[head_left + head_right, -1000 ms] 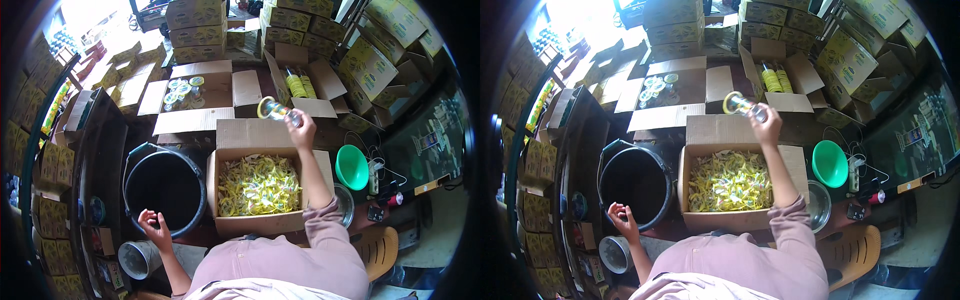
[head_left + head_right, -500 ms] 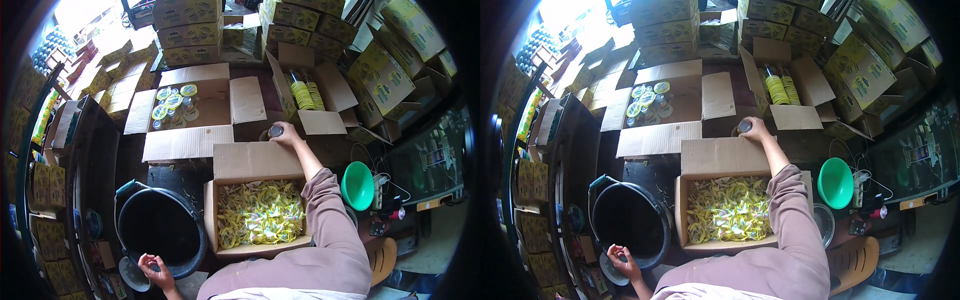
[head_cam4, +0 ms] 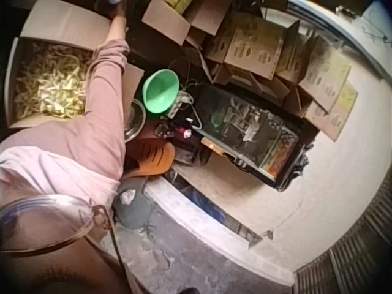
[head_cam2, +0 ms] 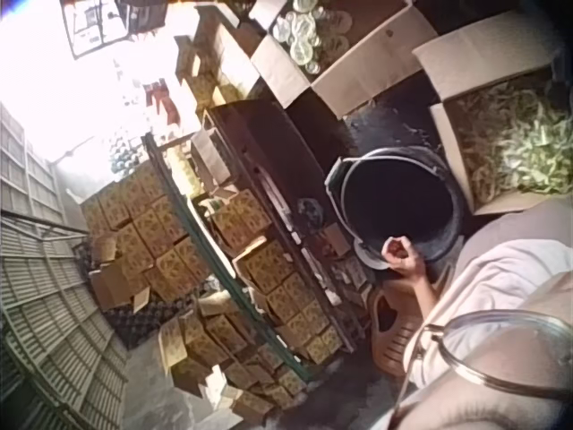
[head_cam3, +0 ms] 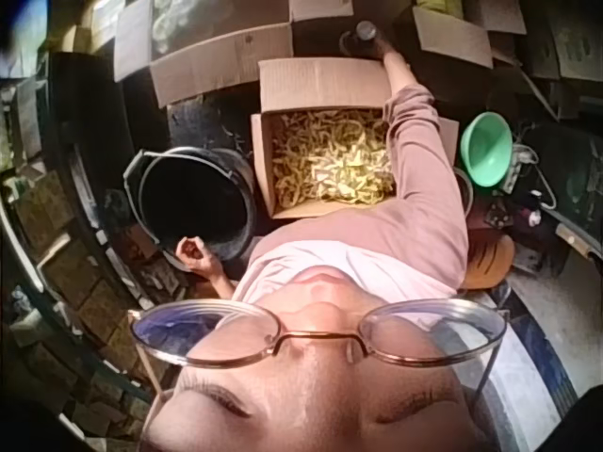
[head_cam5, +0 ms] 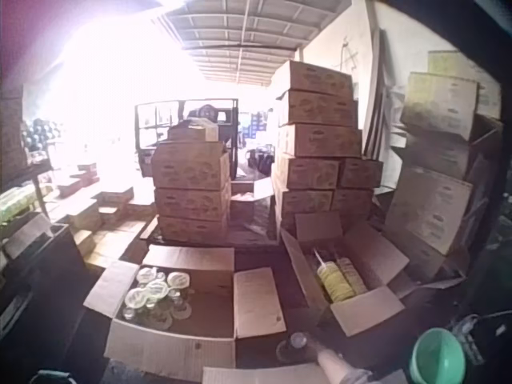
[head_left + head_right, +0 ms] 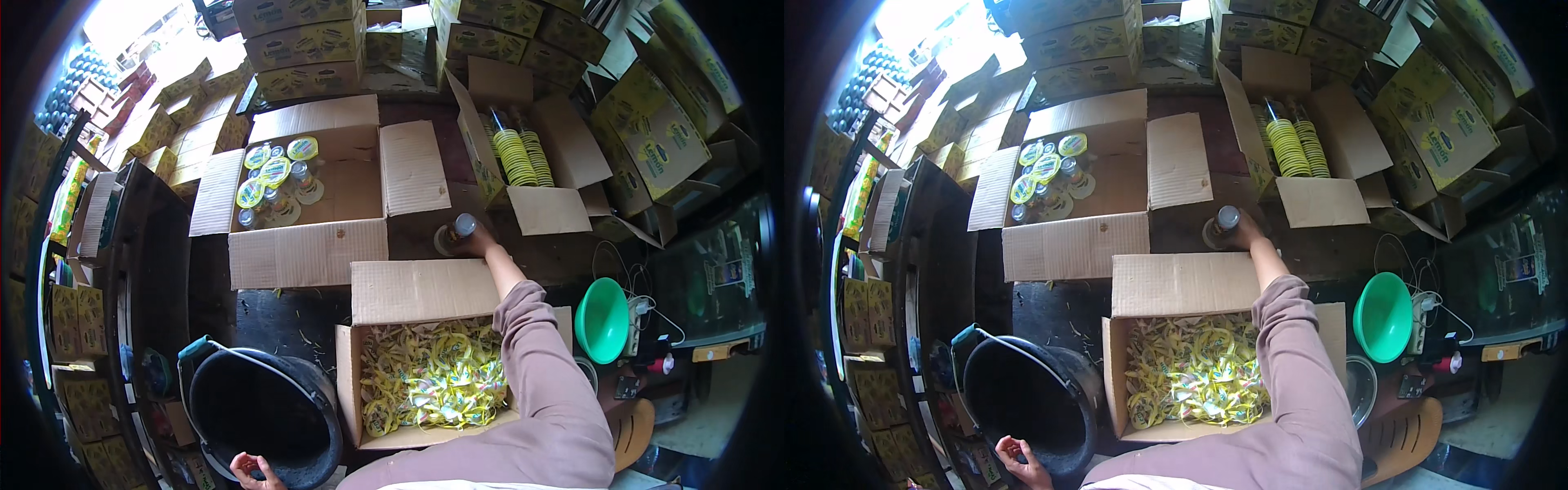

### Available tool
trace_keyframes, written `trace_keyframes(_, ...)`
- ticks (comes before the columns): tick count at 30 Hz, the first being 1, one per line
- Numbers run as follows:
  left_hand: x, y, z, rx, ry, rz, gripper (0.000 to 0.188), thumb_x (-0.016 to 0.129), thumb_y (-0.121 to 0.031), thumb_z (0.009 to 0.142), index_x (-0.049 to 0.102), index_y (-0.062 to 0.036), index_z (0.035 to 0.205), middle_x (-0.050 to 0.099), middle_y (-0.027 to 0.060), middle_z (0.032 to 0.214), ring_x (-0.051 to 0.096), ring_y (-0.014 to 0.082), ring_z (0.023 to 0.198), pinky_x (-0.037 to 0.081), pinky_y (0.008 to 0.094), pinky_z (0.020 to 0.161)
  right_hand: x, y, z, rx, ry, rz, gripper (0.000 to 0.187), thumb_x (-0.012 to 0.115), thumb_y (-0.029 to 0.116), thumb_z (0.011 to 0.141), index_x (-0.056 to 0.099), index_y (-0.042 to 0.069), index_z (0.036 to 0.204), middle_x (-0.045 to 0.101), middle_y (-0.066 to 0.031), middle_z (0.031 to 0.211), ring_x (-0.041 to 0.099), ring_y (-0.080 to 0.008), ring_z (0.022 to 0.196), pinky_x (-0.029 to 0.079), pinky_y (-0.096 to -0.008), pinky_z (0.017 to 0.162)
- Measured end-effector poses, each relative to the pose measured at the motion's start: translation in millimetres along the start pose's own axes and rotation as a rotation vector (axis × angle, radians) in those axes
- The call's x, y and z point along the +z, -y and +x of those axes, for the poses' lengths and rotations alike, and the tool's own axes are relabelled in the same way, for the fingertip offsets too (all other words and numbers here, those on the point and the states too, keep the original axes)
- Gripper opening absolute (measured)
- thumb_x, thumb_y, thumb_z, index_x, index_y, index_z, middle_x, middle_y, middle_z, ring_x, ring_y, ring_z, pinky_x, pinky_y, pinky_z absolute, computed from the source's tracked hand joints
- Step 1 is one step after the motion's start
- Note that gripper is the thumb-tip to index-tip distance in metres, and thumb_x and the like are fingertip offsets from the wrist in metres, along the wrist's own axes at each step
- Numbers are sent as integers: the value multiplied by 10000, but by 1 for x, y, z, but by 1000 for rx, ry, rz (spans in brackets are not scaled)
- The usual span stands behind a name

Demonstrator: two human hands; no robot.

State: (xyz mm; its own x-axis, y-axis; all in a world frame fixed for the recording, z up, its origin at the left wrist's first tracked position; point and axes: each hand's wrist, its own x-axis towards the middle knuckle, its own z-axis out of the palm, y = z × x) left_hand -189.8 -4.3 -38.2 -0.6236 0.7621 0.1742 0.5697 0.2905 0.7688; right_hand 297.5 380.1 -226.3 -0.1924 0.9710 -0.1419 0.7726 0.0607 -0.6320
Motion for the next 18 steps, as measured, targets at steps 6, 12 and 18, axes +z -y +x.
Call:
trace_keyframes(6, 0, 4, -3, -40, -8, -2, 221, 561, -133, 828, 462, -32, 999, 514, 48, 772, 473, 106, 645, 389, 214, 573, 10, -4, 7, -76, -75, 36, 595, 823, 270, 483, 574, 93, 994, 594, -92, 1007, 560, -233, 942, 441, -337, 839)
trace_keyframes(12, 5, -3, 4, 32, -14, 85, 216, 521, -84, 788, 470, -40, 994, 479, 40, 834, 471, 106, 736, 389, 238, 664, -23, -26, 5, 21, -18, -124, 464, 741, 250, 577, 588, 90, 985, 609, -99, 1006, 582, -229, 922, 456, -316, 806)
trace_keyframes(18, -3, 5, -8, 31, -81, -7, 277, 507, -82, 784, 415, -50, 1043, 446, 44, 848, 443, 111, 748, 377, 240, 694, -98, 103, -21, 479, 13, -699, 271, 539, -44, 629, 629, -41, 885, 588, -242, 964, 581, -323, 936, 489, -382, 777)
